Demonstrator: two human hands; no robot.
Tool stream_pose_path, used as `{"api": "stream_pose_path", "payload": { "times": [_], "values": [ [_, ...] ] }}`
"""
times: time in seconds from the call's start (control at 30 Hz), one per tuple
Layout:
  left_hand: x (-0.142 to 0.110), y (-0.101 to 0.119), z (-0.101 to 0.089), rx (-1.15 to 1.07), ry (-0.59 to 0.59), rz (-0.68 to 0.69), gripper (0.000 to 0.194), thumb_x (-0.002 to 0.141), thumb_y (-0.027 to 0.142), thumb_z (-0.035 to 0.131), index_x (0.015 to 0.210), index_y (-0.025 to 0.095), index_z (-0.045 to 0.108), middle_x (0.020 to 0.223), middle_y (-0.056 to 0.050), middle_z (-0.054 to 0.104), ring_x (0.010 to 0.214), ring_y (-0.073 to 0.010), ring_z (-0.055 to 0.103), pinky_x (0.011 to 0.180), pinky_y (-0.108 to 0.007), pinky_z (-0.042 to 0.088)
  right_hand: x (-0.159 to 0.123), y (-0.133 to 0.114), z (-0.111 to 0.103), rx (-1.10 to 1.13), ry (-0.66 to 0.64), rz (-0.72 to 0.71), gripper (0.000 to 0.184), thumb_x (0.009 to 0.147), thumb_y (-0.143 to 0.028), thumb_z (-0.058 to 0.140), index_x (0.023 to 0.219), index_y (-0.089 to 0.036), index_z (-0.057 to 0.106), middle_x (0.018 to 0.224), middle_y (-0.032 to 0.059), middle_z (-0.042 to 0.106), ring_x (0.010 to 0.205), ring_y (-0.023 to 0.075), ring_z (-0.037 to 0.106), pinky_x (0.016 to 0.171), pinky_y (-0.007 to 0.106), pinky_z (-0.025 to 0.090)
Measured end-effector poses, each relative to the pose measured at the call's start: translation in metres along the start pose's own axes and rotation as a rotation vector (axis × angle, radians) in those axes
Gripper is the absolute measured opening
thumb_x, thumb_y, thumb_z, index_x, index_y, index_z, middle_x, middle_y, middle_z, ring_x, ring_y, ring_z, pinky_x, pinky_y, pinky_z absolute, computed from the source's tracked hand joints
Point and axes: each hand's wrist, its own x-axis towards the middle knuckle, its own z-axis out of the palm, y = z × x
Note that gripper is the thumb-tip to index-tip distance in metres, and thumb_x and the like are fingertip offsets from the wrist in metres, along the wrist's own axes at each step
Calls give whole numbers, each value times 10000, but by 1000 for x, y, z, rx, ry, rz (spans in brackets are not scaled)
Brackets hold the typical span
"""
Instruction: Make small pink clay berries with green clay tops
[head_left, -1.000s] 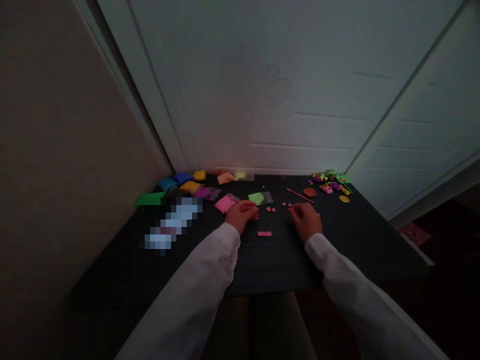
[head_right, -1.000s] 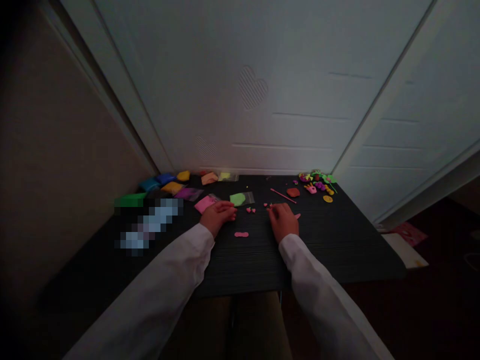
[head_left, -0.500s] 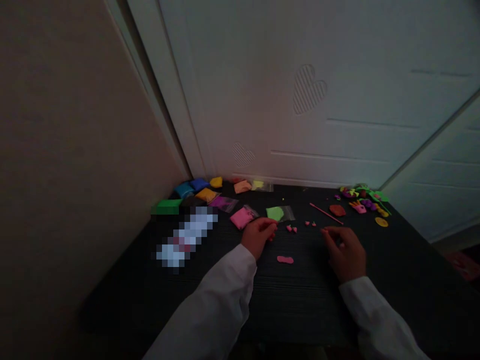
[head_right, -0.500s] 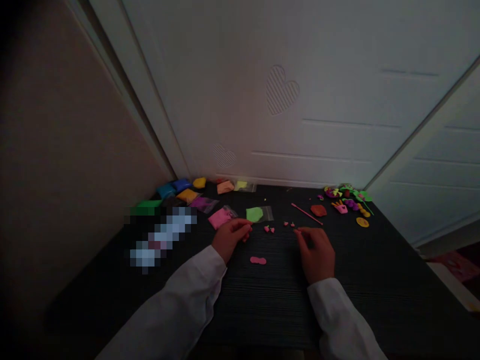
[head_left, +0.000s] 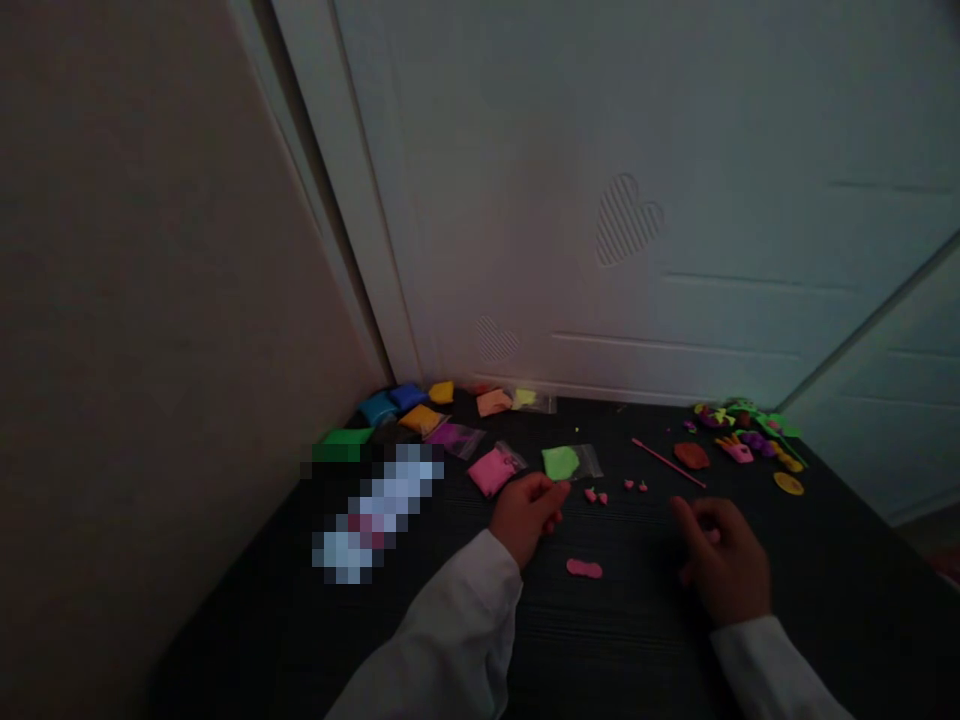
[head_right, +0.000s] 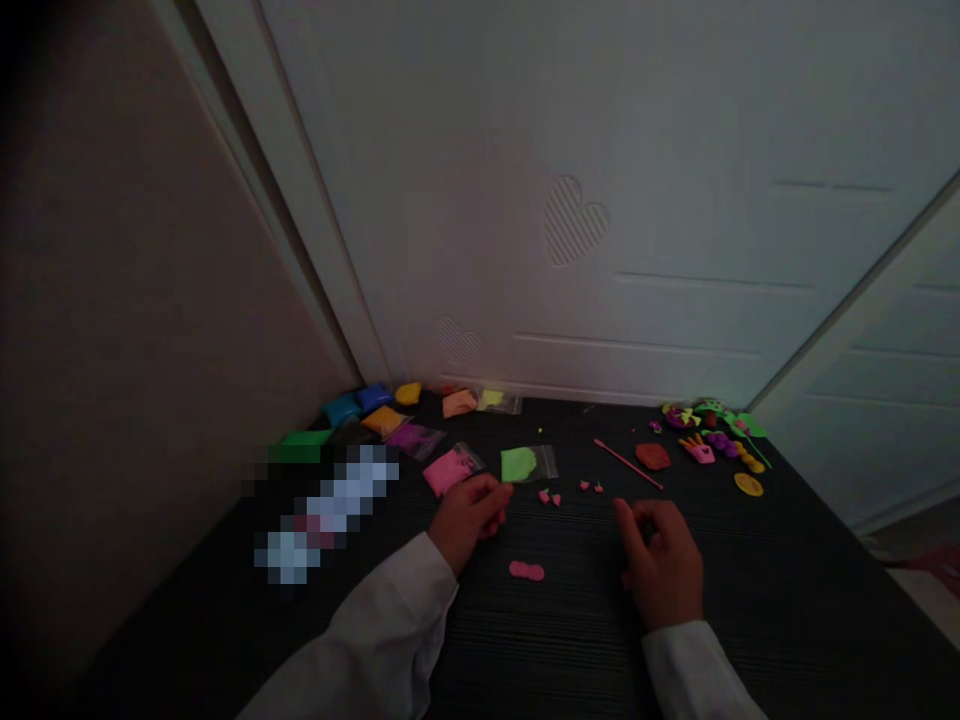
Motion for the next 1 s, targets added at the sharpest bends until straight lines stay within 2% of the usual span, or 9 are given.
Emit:
{"api": "stream_pose_path", "payload": {
  "times": [0.2, 0.27, 0.37, 0.47, 0.6, 0.73, 0.8, 0.87, 1.0],
  "values": [
    [5, -3, -2, -68, -25, 49, 235, 629, 322, 604, 722, 116, 543, 611, 6, 553, 446, -42, 440, 416, -176, 309, 4, -1, 1, 67, -28, -14, 273, 730, -438, 483, 844, -209, 576, 861, 25, 569, 807, 166, 543, 702, 271, 403],
    [6, -5, -4, -82, -6, 59, 238, 641, 320, 594, 751, 115, 543, 654, -6, 572, 462, -45, 455, 435, -182, 330, 3, -3, 0, 73, -29, 4, 287, 752, -443, 443, 852, -206, 571, 851, 26, 571, 722, 150, 557, 631, 262, 421],
    [8, -8, -5, -109, 21, 76, 293, 673, 373, 550, 827, 124, 532, 713, -18, 577, 484, -59, 473, 443, -202, 356, 0, -5, -1, 88, -45, 58, 334, 780, -466, 368, 776, -188, 554, 659, 5, 542, 478, 113, 513, 465, 247, 404],
    [9, -10, -5, -123, 34, 100, 339, 719, 404, 480, 905, 122, 506, 733, -27, 561, 492, -64, 469, 441, -212, 358, -1, -6, 0, 114, -34, 104, 348, 755, -498, 391, 697, -186, 534, 579, -10, 507, 420, 106, 484, 421, 241, 389],
    [9, -11, -6, -106, 34, 123, 359, 728, 400, 467, 972, 136, 457, 763, -33, 559, 522, -71, 475, 466, -218, 368, 0, -4, 2, 111, 5, 34, 315, 689, -488, 501, 754, -186, 561, 695, 23, 564, 610, 154, 551, 536, 262, 429],
    [7, -8, -6, -27, 37, 126, 337, 656, 379, 567, 889, 154, 475, 707, -13, 570, 512, -85, 471, 463, -218, 345, 1, -2, 1, 139, -17, -20, 304, 731, -439, 467, 876, -196, 579, 880, 46, 584, 764, 170, 558, 688, 291, 434],
    [4, -6, -6, 60, 67, 157, 288, 636, 381, 588, 802, 160, 505, 677, -5, 565, 557, -104, 489, 503, -227, 352, 1, -3, 0, 147, -24, -24, 298, 761, -425, 429, 895, -202, 574, 889, 43, 581, 755, 165, 562, 672, 288, 438],
    [1, -4, -6, 252, 107, 234, 246, 664, 402, 553, 743, 170, 541, 675, -7, 566, 631, -126, 507, 589, -250, 371, -1, -5, -1, 148, -27, -9, 296, 781, -426, 392, 841, -197, 570, 768, 28, 574, 651, 152, 561, 569, 270, 438],
    [-3, 0, -5, 672, 115, 365, 276, 725, 430, 460, 724, 189, 596, 727, -33, 579, 707, -163, 506, 673, -298, 374, -4, -7, 1, 182, 4, 19, 312, 778, -443, 387, 669, -187, 527, 531, -20, 459, 437, 113, 478, 387, 233, 373]
  ]
}}
